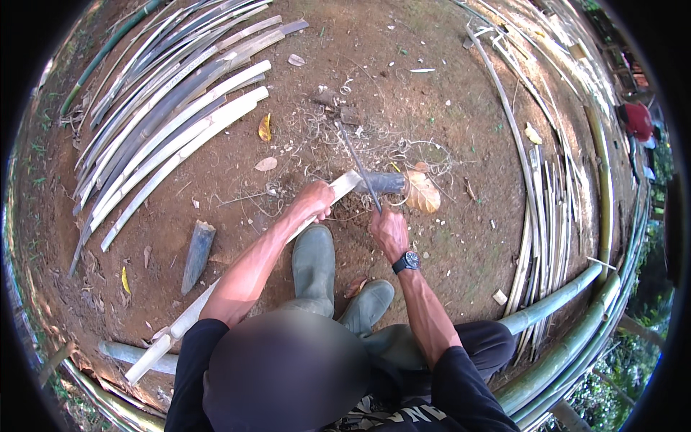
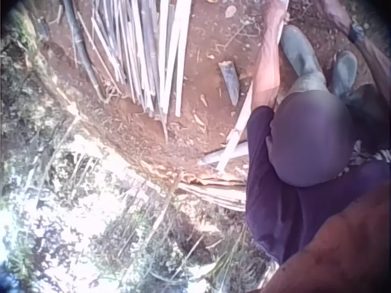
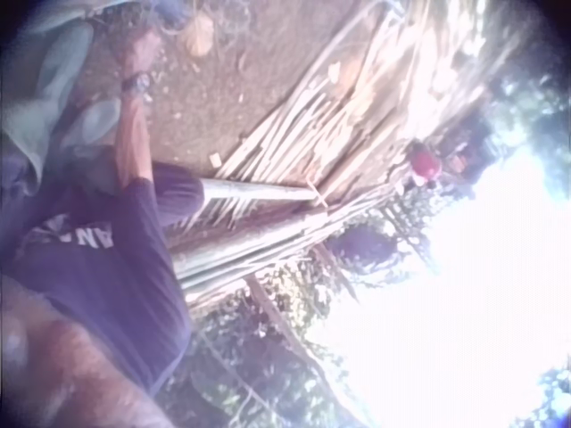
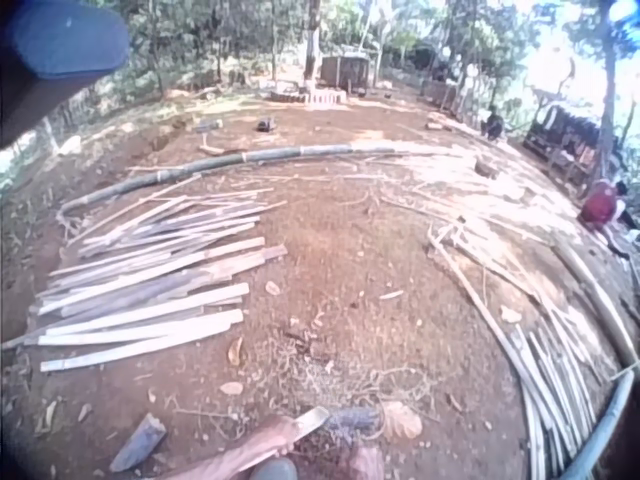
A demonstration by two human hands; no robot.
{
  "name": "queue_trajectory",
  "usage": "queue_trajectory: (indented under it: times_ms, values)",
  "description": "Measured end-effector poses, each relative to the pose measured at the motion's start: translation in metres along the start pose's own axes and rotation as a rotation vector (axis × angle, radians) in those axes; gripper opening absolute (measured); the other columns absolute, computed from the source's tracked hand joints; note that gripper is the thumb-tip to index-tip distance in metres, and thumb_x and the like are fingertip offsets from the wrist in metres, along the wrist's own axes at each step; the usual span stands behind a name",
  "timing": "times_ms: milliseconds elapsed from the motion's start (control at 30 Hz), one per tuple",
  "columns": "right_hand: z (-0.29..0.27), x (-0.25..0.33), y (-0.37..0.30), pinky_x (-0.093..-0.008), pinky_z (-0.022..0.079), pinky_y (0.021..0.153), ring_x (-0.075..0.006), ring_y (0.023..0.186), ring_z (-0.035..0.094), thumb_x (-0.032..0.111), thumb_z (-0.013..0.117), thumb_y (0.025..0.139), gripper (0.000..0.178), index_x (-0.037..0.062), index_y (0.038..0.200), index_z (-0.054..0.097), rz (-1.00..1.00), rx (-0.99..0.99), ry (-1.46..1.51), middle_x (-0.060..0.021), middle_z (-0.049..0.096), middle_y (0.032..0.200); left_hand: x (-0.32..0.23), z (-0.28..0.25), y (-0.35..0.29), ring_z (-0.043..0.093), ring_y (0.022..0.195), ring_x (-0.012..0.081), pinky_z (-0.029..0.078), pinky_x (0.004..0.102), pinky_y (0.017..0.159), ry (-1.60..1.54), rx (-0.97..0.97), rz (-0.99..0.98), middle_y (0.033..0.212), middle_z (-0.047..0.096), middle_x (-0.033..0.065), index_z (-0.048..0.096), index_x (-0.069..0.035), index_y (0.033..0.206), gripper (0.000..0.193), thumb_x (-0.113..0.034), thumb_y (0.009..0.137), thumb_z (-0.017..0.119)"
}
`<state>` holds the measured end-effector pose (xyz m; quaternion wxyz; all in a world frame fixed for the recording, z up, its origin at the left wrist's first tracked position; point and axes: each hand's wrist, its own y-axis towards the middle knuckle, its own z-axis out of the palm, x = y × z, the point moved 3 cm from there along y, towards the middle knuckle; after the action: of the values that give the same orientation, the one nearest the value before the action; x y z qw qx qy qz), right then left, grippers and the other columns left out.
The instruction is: The person sits on the ground and uses a machete to shave the outer layer off long bamboo strips. They hold the bamboo against a wooden block and repeatedly strike it with the blade to remove the dark outer skin, revealing the lighter inner wood. The person works on multiple strips, placing the finished pieces aside.
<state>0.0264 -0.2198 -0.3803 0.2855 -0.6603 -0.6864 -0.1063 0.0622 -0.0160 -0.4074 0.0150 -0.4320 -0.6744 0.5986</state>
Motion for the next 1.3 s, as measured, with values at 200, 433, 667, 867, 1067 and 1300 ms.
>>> queue_trajectory:
  times_ms: [200, 433, 667, 867, 1067, 1300]
  values:
    - [0.000, -0.004, -0.009, -0.0498, 0.048, 0.056, -0.0444, 0.063, 0.060, 0.022, 0.052, 0.090, 0.028, -0.0025, 0.080, 0.060, 0.038, 0.011, 0.071, -0.0294, 0.058, 0.065, 0.000, 0.000, -0.006, 0.056, 0.044, 0.0151, 0.050, 0.0295, 0.040, -0.019, 0.010, 0.001, 0.068, 0.063, 0.0126, 0.054, 0.011, 0.113, 0.043, -0.027, 0.097, 0.039]
    - [-0.005, 0.006, 0.000, -0.0497, 0.048, 0.056, -0.0438, 0.062, 0.060, 0.022, 0.053, 0.089, 0.029, -0.0043, 0.079, 0.061, -0.009, -0.062, 0.076, -0.0291, 0.058, 0.064, -0.006, -0.001, -0.009, 0.056, 0.044, 0.0154, 0.049, 0.0287, 0.038, 0.007, 0.007, 0.005, 0.069, 0.063, 0.0141, 0.053, 0.012, 0.111, 0.042, -0.025, 0.098, 0.037]
    - [0.004, -0.004, -0.003, -0.0497, 0.047, 0.053, -0.0433, 0.059, 0.060, 0.020, 0.052, 0.089, 0.028, -0.0040, 0.077, 0.060, -0.018, -0.039, 0.049, -0.0283, 0.057, 0.062, -0.002, -0.002, -0.004, 0.057, 0.044, 0.0150, 0.049, 0.0280, 0.037, 0.010, -0.014, 0.031, 0.068, 0.063, 0.0140, 0.054, 0.012, 0.111, 0.042, -0.025, 0.097, 0.038]
    - [-0.007, 0.012, 0.000, -0.0492, 0.047, 0.052, -0.0432, 0.058, 0.059, 0.023, 0.053, 0.090, 0.031, -0.0037, 0.075, 0.060, -0.021, -0.126, 0.121, -0.0280, 0.057, 0.062, -0.001, 0.002, -0.009, 0.060, 0.045, 0.0163, 0.053, 0.0297, 0.041, 0.004, -0.045, 0.038, 0.068, 0.066, 0.0119, 0.059, 0.011, 0.104, 0.044, -0.029, 0.096, 0.042]
    - [0.014, -0.018, -0.006, -0.0492, 0.047, 0.056, -0.0455, 0.060, 0.058, 0.025, 0.055, 0.089, 0.041, -0.0069, 0.063, 0.059, 0.005, -0.010, 0.074, -0.0311, 0.054, 0.063, 0.008, 0.001, -0.010, 0.059, 0.044, 0.0161, 0.052, 0.0300, 0.039, -0.036, -0.076, 0.076, 0.064, 0.065, 0.0103, 0.059, 0.010, 0.102, 0.038, -0.022, 0.092, 0.042]
    - [0.011, -0.025, -0.009, -0.0328, 0.047, 0.044, -0.0164, 0.046, 0.058, 0.045, 0.055, 0.090, 0.052, -0.0020, 0.067, 0.057, 0.338, 0.250, 0.625, -0.0099, 0.056, 0.053, 0.008, -0.021, -0.051, 0.055, 0.045, 0.0179, 0.045, 0.0348, 0.045, 0.180, -0.275, 0.400, 0.058, 0.058, 0.0075, 0.059, -0.001, 0.098, 0.027, -0.025, 0.096, 0.048]
